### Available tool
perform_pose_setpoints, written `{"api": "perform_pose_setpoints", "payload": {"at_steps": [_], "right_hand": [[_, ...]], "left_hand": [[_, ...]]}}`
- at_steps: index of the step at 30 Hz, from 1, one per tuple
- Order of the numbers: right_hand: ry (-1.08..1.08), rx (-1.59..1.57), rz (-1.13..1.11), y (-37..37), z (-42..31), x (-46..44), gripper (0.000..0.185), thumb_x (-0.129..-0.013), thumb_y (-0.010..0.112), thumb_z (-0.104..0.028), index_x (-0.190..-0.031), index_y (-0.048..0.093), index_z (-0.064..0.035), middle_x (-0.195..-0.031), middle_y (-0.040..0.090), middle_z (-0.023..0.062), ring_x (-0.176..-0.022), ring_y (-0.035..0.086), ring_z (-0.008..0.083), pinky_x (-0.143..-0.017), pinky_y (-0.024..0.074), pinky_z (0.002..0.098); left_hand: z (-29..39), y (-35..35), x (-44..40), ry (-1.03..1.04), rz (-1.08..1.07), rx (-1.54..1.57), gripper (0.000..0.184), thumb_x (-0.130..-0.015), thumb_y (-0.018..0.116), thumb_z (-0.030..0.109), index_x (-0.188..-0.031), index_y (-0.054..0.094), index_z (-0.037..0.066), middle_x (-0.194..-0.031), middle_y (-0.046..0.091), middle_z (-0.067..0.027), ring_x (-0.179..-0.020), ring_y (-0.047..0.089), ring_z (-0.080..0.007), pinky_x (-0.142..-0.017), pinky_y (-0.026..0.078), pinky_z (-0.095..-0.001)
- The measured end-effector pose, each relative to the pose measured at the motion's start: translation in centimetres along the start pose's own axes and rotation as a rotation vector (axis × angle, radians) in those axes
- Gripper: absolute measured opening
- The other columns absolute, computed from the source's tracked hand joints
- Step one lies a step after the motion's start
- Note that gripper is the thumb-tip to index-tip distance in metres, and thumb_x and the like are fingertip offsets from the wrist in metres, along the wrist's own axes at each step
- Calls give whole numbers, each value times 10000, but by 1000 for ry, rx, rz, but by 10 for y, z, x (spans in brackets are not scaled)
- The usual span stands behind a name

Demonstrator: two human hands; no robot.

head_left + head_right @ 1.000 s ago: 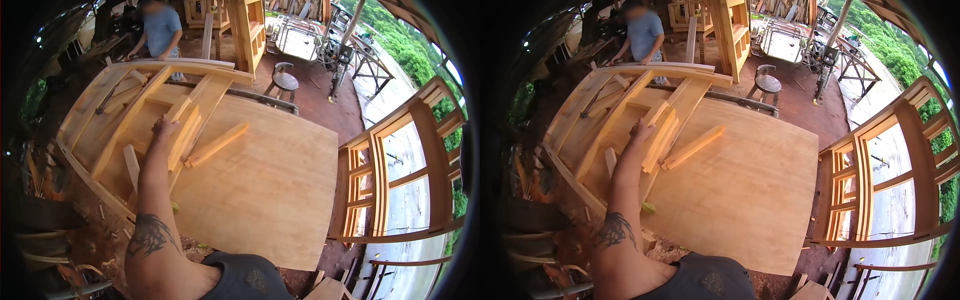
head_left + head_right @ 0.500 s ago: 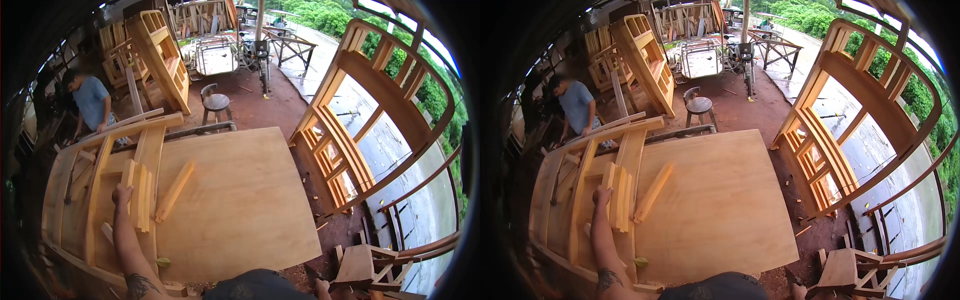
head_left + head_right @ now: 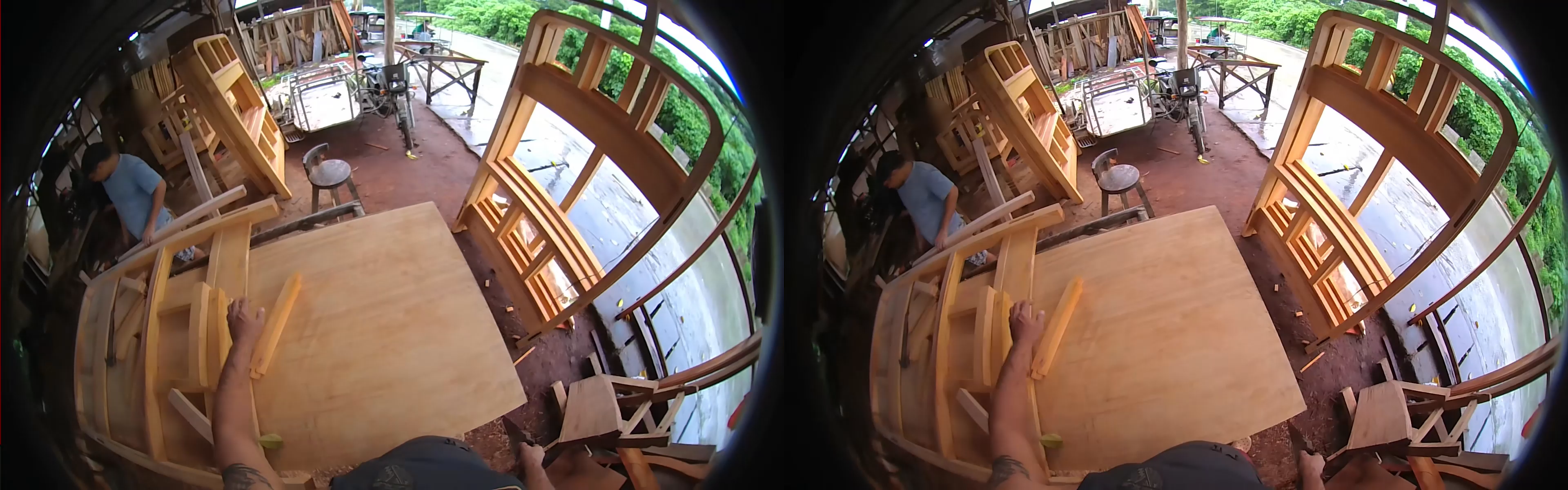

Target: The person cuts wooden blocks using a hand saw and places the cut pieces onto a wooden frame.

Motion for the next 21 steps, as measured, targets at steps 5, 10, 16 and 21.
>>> {"api": "perform_pose_setpoints", "payload": {"at_steps": [5,10,16,21], "right_hand": [[-151,-162,126,-54,-57,36,613,-813,739,-402,-1189,723,82,-1149,743,307,-1157,701,442,-991,555,487],[-411,-472,203,-92,-101,50,490,-847,775,-314,-1231,734,-14,-935,775,161,-870,741,281,-842,578,403],[-871,-537,22,-143,-166,91,443,-876,775,-207,-1279,708,-36,-782,686,107,-724,634,88,-697,543,313],[-814,-522,107,-152,-177,92,470,-861,798,-216,-1282,704,-27,-746,684,86,-690,639,104,-678,550,321]], "left_hand": [[57,35,24,-184,-257,-118,766,-849,786,409,-1477,528,55,-1391,607,-216,-1350,532,-406,-1130,448,-508],[57,44,31,-302,-361,-53,681,-890,761,343,-1473,515,92,-1283,697,-220,-1198,666,-432,-1021,528,-524],[77,46,48,-229,-352,1,594,-903,766,247,-1438,540,122,-1221,734,-207,-1111,713,-418,-959,556,-513],[126,41,86,-77,-338,169,636,-889,790,271,-1466,541,175,-1193,747,-208,-1087,721,-413,-960,547,-513]]}}
Point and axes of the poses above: each hand's wrist, its own x-axis away from the middle knuckle, its own y-axis out of the palm, z = x × y, the point moved 3 cm from there along -x, towards the middle knuckle
